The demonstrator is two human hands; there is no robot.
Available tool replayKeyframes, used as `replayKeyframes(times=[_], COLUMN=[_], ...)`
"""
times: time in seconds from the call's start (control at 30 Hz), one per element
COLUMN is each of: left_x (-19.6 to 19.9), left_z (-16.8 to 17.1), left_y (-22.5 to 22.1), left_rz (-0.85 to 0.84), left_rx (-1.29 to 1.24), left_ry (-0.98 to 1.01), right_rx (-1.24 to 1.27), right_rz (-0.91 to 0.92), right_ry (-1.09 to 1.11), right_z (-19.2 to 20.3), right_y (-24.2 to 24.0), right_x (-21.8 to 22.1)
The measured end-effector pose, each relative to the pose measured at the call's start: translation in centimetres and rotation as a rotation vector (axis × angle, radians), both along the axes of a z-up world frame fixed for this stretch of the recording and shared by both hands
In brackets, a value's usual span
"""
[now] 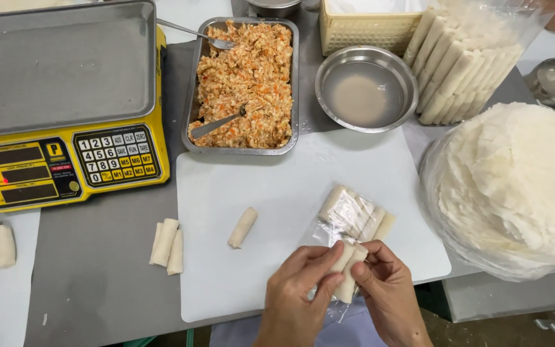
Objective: Assembling spring rolls by placing filling on wrappers and rolling them up at a production station.
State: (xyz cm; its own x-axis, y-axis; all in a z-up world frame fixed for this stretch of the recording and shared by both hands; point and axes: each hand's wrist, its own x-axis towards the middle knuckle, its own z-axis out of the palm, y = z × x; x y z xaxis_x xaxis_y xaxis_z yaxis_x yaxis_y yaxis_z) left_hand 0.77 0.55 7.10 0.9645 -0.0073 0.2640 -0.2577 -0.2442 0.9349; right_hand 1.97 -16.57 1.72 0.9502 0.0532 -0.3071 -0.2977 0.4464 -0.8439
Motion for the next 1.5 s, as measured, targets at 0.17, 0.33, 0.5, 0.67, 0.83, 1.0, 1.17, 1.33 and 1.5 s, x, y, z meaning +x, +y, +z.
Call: replayKeyframes(times=[0.17,0.33,0.5,0.67,0.83,1.0,1.17,1.33,1.5], left_x=[-0.9,-1.4,-3.3,-0.3,2.7,3.9,4.7,3.0,3.4], left_z=[-2.7,-2.7,-4.2,-1.8,-7.1,-7.1,-3.2,1.6,-0.5], left_y=[-1.5,-4.6,-5.8,3.3,11.1,11.3,8.7,1.9,-0.7], left_rz=[-0.014,0.238,0.090,0.215,0.297,0.210,0.151,-0.044,-0.079], left_rx=[0.311,0.540,0.512,0.405,0.775,0.809,0.589,-0.056,-0.003], left_ry=[-0.118,-0.203,-0.215,-0.147,0.208,0.194,0.552,0.347,0.200], right_rx=[-0.058,0.273,0.314,0.484,0.389,0.443,0.389,0.153,0.127], right_rz=[-0.090,-0.279,-0.275,-0.197,-0.191,-0.174,-0.156,-0.149,-0.132], right_ry=[0.050,0.555,0.463,0.265,0.259,0.291,0.275,0.448,0.508], right_z=[-0.2,9.8,5.5,0.8,0.7,0.2,1.0,7.0,10.2], right_y=[1.0,5.8,3.5,-1.7,-4.6,-5.2,-3.7,0.9,2.3], right_x=[-0.2,1.6,1.2,1.4,1.6,1.3,1.6,2.6,3.0])
